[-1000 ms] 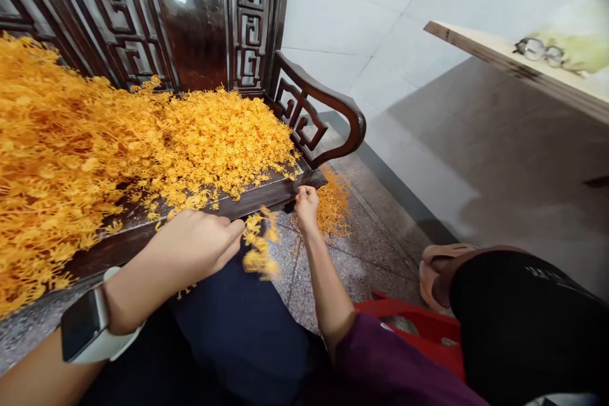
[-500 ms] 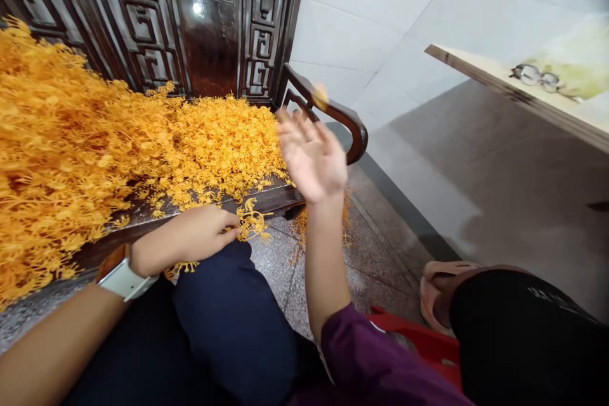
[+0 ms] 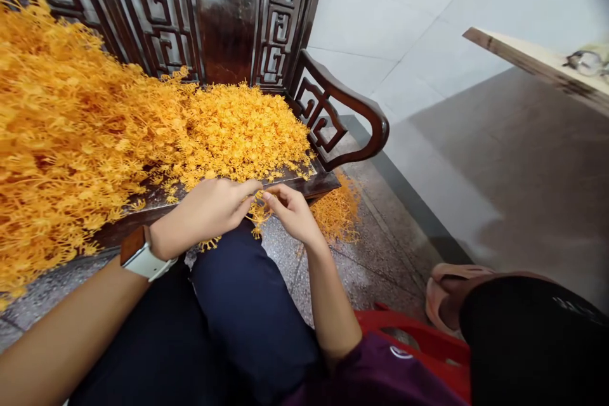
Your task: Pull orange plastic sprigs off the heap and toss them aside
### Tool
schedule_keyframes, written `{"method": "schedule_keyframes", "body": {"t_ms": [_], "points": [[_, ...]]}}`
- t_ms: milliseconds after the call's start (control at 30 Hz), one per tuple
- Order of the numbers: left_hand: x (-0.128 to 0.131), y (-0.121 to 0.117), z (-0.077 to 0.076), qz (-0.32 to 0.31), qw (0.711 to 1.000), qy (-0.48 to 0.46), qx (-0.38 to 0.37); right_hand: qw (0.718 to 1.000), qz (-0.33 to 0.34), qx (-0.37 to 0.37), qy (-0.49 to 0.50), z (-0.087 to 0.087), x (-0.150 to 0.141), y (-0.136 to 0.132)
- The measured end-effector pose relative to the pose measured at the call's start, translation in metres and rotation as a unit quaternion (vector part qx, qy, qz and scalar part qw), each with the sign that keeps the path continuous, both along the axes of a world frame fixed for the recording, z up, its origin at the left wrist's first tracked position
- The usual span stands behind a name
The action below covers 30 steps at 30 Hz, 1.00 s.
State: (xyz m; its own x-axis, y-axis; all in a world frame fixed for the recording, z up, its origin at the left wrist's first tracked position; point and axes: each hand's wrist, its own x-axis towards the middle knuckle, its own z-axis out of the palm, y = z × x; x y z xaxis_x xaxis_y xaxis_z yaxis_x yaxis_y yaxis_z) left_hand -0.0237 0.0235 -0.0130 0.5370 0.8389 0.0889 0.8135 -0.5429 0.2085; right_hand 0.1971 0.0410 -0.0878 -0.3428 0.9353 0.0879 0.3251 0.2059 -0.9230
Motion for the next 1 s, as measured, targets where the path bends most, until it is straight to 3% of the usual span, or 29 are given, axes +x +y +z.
{"method": "schedule_keyframes", "body": {"t_ms": [100,200,300,433,600,700,767,867,933,967,1000], "points": [[-0.006,0.002,0.002,0.027,1.000,-0.011,-0.009,0.999,-0.020,0.031,0.000,0.009,0.001,-0.005],[-0.015,0.003,0.006,0.053,0.998,-0.017,-0.025,0.987,-0.129,0.067,0.071,0.019,0.012,-0.001],[-0.015,-0.001,0.013,0.035,0.998,-0.030,-0.053,0.939,-0.234,0.073,0.240,0.023,0.031,0.011],[0.007,-0.018,0.017,-0.029,0.998,0.002,-0.062,0.880,-0.293,0.037,0.372,0.021,0.048,0.032],[0.032,-0.024,0.011,-0.063,0.996,0.032,-0.047,0.848,-0.376,0.054,0.369,0.010,0.040,0.050],[0.029,-0.021,0.007,-0.060,0.997,0.009,-0.056,0.854,-0.377,0.055,0.355,0.007,0.047,0.068],[0.022,-0.021,0.004,-0.079,0.995,-0.003,-0.068,0.852,-0.391,0.061,0.344,0.013,0.067,0.079],[0.006,-0.025,0.000,-0.099,0.991,-0.008,-0.087,0.832,-0.433,0.104,0.331,0.040,0.109,0.073],[-0.005,-0.026,-0.005,-0.080,0.992,-0.001,-0.096,0.873,-0.366,0.128,0.295,0.063,0.129,0.044],[-0.010,-0.026,-0.007,-0.070,0.993,0.001,-0.099,0.927,-0.248,0.142,0.245,0.073,0.132,0.023],[-0.013,-0.025,-0.010,-0.063,0.993,0.000,-0.101,0.973,-0.077,0.136,0.169,0.080,0.130,0.001]]}}
